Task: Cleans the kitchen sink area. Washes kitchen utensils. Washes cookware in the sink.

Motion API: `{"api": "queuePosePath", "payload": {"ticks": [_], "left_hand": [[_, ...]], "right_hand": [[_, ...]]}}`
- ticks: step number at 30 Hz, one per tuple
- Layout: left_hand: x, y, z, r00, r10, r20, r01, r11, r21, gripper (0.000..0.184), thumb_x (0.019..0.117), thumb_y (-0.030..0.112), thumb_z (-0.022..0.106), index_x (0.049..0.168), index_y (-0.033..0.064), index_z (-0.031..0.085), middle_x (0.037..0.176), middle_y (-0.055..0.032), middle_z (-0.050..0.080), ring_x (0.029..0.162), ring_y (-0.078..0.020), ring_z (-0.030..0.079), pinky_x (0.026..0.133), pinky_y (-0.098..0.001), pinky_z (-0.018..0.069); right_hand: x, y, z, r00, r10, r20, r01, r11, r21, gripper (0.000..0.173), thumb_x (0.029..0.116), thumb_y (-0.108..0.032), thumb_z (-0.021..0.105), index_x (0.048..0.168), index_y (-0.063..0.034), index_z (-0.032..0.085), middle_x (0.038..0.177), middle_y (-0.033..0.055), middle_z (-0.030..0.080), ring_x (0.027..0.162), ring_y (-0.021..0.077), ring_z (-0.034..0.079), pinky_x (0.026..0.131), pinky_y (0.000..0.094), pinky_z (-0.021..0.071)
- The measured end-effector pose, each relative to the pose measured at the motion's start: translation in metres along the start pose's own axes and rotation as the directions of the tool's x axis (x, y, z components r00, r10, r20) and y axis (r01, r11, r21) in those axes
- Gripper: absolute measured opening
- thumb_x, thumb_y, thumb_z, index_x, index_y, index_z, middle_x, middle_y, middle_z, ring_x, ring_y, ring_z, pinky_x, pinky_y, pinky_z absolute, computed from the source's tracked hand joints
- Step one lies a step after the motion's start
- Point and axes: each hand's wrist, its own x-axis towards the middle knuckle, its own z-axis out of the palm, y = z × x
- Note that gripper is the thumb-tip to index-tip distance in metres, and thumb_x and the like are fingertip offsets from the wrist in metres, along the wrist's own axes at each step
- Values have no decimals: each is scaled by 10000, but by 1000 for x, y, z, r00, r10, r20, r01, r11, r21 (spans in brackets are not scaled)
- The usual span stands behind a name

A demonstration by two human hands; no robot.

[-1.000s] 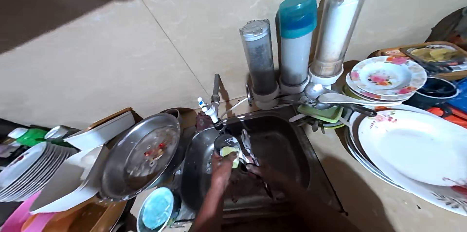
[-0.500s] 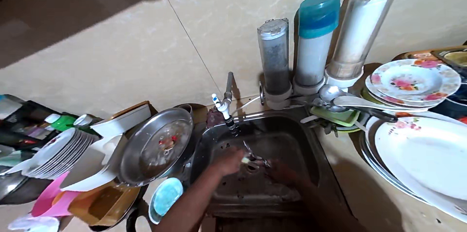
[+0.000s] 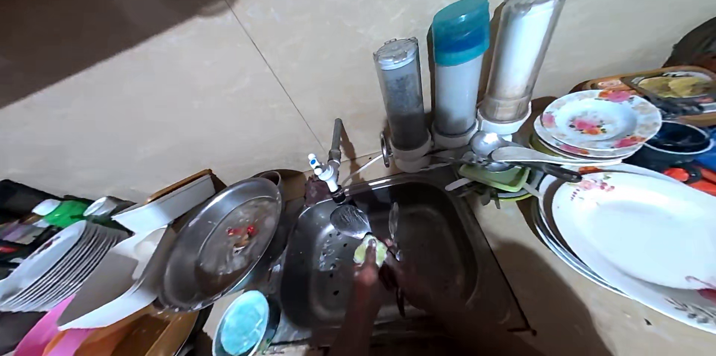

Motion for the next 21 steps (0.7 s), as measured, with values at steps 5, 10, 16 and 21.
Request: {"api": "queuePosePath", "payload": {"ticks": [5,10,16,21], "left_hand": [[3,-9,-24,888,401,224,-458,733,503,398,994,62,551,1291,-201,529,1061,-233,686,952,-116,669,915,-282,544],[-25,1,-10,889,125,440,-404,665,629,435,1015,46,527,1402,-149,486,1296,-283,636,1213,-241,637,1084,-370,482],[-31,14,-28,864,-278,420,112,919,378,123,924,-5,577,1042,24,595,681,-29,665,534,-95,621,500,-236,540],[-24,-11,-44,628,-525,575,505,836,213,378,1007,207,343,740,192,610,592,96,551,489,-3,507,469,-163,433]], "right_hand": [[3,4,2,991,-103,-84,116,978,172,527,1105,-309,327,1522,9,375,1369,188,586,1169,192,628,984,372,536],[6,2,3,995,29,-94,2,947,321,540,1125,-383,223,1307,-11,569,1121,93,662,999,120,637,889,317,543],[1,-10,-14,985,-34,171,-29,935,353,390,1087,-260,429,1341,8,555,1036,77,733,921,146,706,846,332,588],[-5,-12,-13,964,-2,267,-128,875,467,314,1070,-198,426,1281,-6,558,859,37,710,793,135,700,782,316,596]]}}
